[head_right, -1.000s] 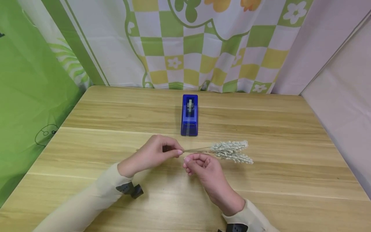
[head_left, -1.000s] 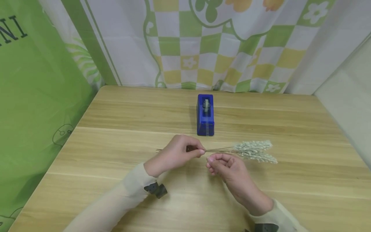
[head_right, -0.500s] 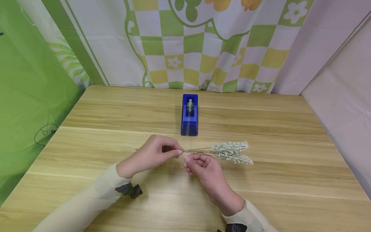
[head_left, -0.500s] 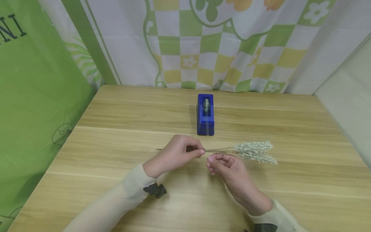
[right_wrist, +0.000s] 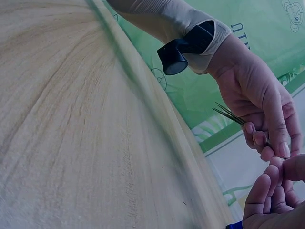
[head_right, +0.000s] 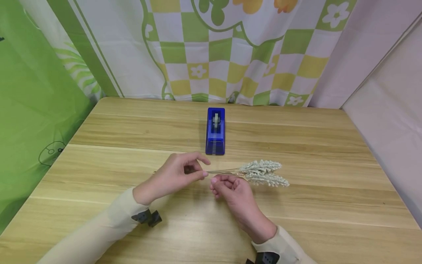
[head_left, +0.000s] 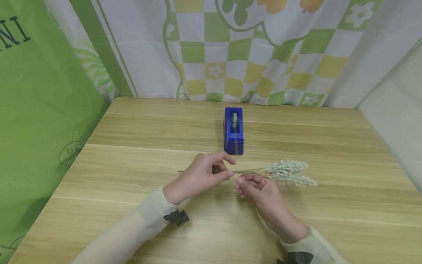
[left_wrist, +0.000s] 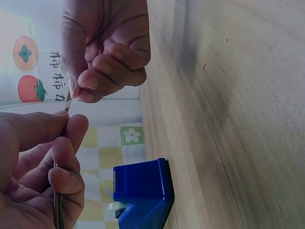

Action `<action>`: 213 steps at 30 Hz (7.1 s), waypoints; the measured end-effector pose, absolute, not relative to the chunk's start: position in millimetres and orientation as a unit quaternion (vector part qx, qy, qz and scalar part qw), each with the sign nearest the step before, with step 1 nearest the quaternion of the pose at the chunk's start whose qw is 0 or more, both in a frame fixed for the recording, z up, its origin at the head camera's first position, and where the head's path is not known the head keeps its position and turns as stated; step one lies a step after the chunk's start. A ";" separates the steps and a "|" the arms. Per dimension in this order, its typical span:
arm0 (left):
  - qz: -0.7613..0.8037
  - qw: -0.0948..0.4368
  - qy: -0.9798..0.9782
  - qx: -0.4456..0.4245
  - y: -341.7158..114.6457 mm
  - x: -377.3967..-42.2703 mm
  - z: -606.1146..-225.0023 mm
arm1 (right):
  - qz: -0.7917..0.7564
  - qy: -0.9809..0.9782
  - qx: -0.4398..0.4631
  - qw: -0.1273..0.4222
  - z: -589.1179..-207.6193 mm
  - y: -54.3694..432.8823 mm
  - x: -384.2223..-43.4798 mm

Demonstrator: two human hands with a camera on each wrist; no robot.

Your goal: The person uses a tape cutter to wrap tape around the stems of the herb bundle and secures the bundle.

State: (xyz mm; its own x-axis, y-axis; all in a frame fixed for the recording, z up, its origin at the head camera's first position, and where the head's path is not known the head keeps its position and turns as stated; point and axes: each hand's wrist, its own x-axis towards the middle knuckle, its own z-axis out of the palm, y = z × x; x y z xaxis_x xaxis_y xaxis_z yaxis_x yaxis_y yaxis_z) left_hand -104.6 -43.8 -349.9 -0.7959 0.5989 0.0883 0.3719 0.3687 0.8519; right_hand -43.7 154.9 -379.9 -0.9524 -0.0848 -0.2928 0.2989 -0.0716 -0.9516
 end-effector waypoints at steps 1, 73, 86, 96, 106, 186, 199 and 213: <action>0.481 0.117 0.815 0.300 -44.2 -104.6 -350.4 | -0.727 0.668 0.083 0.131 -380.2 154.4 -43.8; 0.489 0.128 0.801 0.321 -41.2 -108.3 -348.5 | -0.356 0.865 -0.291 -0.201 -349.2 173.5 -40.7; 0.487 0.117 0.803 0.322 -40.0 -107.8 -349.3 | -0.149 0.890 -0.330 -0.276 -350.5 176.5 -59.6; 0.484 0.100 0.812 0.311 -41.0 -105.8 -348.6 | -0.153 0.887 -0.340 -0.273 -357.3 175.3 -64.8; 0.482 0.094 0.818 0.299 -40.9 -103.7 -345.1 | -0.137 0.875 -0.363 -0.289 -360.0 175.4 -66.1; 0.412 0.113 0.847 0.315 -35.9 -110.4 -352.7 | -0.038 0.923 -0.320 -0.209 -348.1 172.1 -59.0; 0.414 0.121 0.848 0.309 -34.9 -111.7 -351.9 | -0.049 0.907 -0.341 -0.244 -348.6 173.5 -63.8; 0.416 0.111 0.849 0.305 -33.5 -112.1 -352.1 | -0.072 0.919 -0.324 -0.212 -350.5 174.4 -65.9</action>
State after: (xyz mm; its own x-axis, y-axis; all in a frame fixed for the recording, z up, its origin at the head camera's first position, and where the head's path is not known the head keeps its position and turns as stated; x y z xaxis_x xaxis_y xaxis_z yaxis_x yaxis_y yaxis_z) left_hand -112.1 -33.5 -352.1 -0.7892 0.6107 0.0654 0.4256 0.4669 0.7751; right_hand -65.9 174.4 -350.5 -0.7007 -0.5646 0.4362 -0.6255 0.7802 0.0050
